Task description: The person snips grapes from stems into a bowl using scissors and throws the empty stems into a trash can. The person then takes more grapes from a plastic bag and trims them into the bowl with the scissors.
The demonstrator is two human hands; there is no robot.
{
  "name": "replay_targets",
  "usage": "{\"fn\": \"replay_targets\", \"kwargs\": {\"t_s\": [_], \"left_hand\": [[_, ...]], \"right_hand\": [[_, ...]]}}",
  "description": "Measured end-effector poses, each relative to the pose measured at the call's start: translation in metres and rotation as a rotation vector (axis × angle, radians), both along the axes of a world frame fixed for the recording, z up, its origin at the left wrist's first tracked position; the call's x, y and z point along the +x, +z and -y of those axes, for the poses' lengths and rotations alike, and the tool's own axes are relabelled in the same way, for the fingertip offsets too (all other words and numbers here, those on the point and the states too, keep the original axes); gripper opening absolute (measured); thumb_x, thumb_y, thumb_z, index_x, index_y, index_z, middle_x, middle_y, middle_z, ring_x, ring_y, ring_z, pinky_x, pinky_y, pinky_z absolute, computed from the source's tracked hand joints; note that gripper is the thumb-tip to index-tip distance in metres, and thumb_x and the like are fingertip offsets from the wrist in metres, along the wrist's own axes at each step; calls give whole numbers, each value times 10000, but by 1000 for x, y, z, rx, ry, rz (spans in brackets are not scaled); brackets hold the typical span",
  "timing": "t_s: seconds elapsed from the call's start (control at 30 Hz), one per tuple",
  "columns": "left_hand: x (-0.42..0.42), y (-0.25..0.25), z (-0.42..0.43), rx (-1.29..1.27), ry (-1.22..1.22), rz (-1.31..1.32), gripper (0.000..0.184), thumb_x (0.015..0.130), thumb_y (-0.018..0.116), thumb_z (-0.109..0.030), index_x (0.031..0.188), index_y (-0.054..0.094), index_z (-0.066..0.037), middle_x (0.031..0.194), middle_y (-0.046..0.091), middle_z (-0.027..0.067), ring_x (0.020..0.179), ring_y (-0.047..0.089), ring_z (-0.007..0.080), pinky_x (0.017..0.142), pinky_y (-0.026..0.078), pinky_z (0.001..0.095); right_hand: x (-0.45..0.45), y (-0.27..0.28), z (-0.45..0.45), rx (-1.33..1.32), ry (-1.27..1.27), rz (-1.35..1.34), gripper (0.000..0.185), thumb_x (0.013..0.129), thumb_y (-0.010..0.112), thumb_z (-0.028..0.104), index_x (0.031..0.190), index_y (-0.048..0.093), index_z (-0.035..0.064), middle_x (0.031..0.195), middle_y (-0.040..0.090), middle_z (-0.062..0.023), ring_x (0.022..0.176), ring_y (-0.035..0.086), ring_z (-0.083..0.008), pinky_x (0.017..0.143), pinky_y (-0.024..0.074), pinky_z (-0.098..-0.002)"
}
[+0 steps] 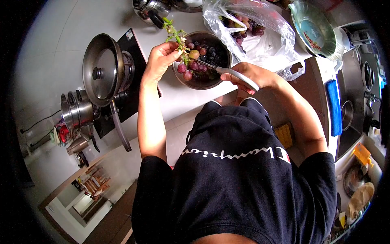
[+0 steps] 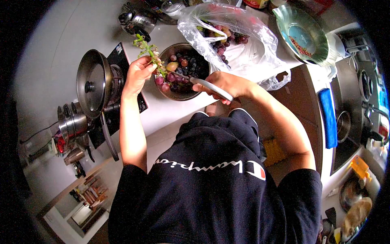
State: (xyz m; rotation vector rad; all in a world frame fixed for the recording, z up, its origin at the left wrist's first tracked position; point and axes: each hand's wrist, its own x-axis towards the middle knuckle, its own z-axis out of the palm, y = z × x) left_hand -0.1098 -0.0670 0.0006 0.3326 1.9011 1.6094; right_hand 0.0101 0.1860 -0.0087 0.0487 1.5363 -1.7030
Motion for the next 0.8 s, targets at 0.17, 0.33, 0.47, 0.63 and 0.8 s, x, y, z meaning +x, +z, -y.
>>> {"fn": "replay_targets", "kwargs": {"t_s": [0.17, 0.33, 0.47, 0.63, 0.8], "left_hand": [[0, -4, 4, 0, 31, 6, 225, 783, 586, -99, 986, 561, -5, 806, 585, -10, 521, 365, -15, 436, 230, 138], [2, -7, 2, 36, 117, -59, 196, 786, 592, -112, 959, 566, -24, 795, 580, -27, 518, 363, -16, 434, 224, 140], [6, -7, 0, 94, 161, -64, 169, 784, 598, -114, 935, 572, -42, 778, 570, -44, 511, 348, -20, 429, 212, 142], [9, -8, -6, 110, 169, -101, 157, 785, 591, -98, 933, 574, -47, 777, 569, -42, 508, 343, -21, 429, 208, 141], [15, 1, -14, 93, 170, -100, 174, 783, 587, -87, 949, 572, -36, 798, 584, -25, 529, 368, -26, 441, 218, 132]], "right_hand": [[11, -12, 7, 44, -64, -48, 415, 802, 567, 410, 660, 560, 21, 436, 425, 11, 330, 423, -75, 289, 318, -225], [31, -2, 26, -142, -288, 184, 502, 776, 536, 522, 691, 480, 31, 477, 404, 9, 359, 428, -86, 314, 351, -212], [39, -7, 44, -340, -249, 223, 509, 857, 349, 531, 737, 428, 43, 455, 350, -1, 338, 374, -92, 318, 322, -212], [33, -3, 53, -481, -298, 295, 483, 865, 350, 512, 709, 412, 59, 441, 332, 5, 319, 352, -89, 298, 315, -206], [31, 0, 57, -478, -316, 363, 476, 870, 355, 497, 704, 414, 55, 442, 336, -1, 317, 355, -92, 299, 314, -208]]}}
